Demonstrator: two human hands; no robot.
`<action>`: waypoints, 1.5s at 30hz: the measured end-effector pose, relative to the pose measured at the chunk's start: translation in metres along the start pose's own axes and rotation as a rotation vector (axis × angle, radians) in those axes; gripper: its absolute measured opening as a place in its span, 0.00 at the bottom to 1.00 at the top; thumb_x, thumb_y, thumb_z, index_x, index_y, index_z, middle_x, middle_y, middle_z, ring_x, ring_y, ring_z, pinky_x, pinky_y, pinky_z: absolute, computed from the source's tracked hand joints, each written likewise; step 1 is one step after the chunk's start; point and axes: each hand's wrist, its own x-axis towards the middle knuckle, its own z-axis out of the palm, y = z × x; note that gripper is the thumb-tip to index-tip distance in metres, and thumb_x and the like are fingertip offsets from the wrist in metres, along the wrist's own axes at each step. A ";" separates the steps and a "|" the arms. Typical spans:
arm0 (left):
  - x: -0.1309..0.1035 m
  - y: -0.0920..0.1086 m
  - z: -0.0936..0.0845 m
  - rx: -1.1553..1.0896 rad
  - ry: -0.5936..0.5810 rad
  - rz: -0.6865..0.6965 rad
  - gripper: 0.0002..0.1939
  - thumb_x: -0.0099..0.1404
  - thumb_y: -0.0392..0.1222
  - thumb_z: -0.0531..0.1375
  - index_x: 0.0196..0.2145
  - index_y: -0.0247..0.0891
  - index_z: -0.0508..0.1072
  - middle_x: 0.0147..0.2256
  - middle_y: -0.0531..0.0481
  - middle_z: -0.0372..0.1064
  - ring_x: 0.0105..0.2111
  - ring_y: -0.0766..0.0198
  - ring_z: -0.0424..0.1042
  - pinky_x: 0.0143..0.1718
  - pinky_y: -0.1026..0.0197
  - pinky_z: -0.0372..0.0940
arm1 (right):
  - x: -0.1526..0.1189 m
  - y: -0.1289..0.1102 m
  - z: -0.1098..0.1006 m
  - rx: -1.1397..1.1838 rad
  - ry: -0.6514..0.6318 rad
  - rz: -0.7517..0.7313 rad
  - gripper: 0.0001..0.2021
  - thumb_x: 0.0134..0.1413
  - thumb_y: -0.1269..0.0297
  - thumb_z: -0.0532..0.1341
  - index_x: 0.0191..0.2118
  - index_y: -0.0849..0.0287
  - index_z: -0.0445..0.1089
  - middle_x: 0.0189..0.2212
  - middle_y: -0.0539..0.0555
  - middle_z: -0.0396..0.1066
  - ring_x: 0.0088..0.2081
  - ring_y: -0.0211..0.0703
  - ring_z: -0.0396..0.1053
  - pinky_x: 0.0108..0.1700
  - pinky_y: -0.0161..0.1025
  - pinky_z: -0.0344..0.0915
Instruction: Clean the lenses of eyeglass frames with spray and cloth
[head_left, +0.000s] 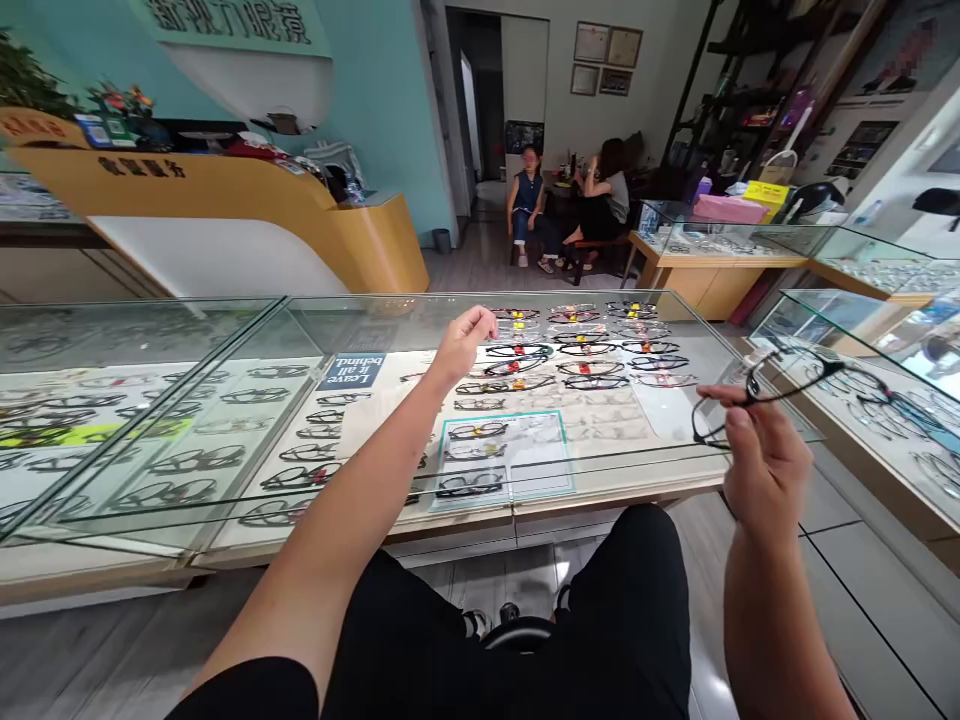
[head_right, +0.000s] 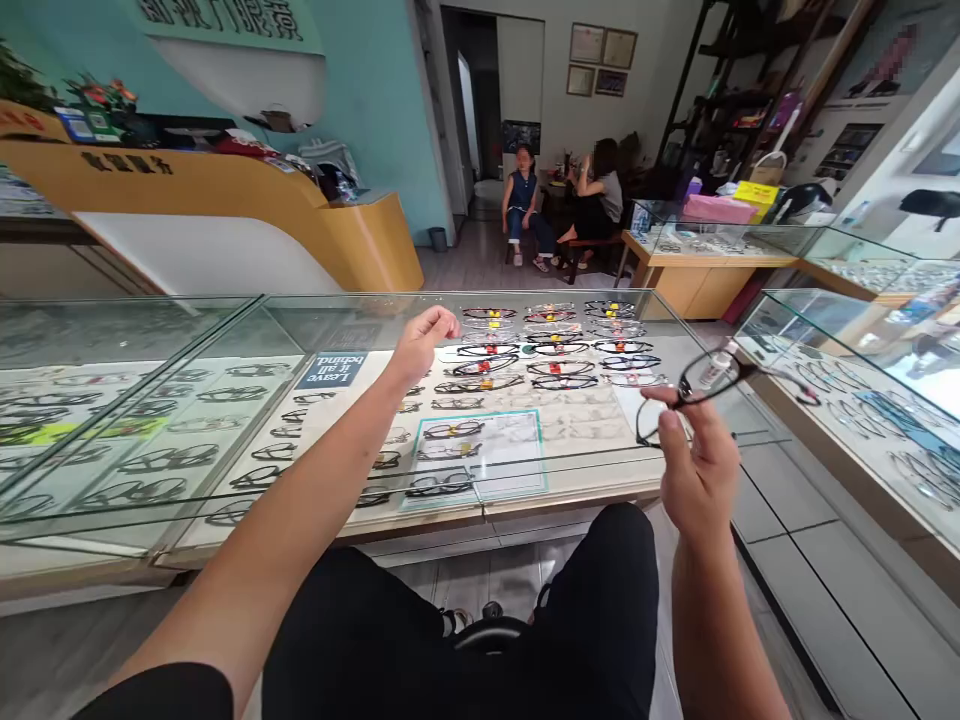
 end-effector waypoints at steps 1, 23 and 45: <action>-0.001 0.004 0.011 -0.007 -0.037 -0.004 0.33 0.68 0.77 0.65 0.29 0.43 0.67 0.31 0.50 0.64 0.37 0.59 0.62 0.49 0.49 0.62 | -0.009 0.006 -0.018 -0.028 0.012 0.023 0.18 0.75 0.48 0.60 0.51 0.53 0.83 0.48 0.60 0.84 0.51 0.57 0.81 0.58 0.55 0.72; 0.046 -0.009 0.433 0.072 -0.290 -0.252 0.40 0.61 0.39 0.77 0.65 0.37 0.64 0.73 0.23 0.61 0.73 0.41 0.63 0.70 0.49 0.57 | -0.146 0.037 -0.229 -0.465 0.152 0.483 0.22 0.69 0.41 0.62 0.48 0.53 0.85 0.50 0.61 0.85 0.48 0.60 0.80 0.52 0.54 0.73; 0.051 0.041 0.255 -0.218 -0.310 -0.138 0.14 0.63 0.47 0.72 0.38 0.45 0.71 0.33 0.54 0.71 0.32 0.63 0.66 0.38 0.54 0.66 | -0.077 0.022 -0.138 -0.222 -0.040 0.340 0.21 0.73 0.45 0.60 0.50 0.53 0.84 0.37 0.56 0.82 0.37 0.52 0.77 0.42 0.48 0.73</action>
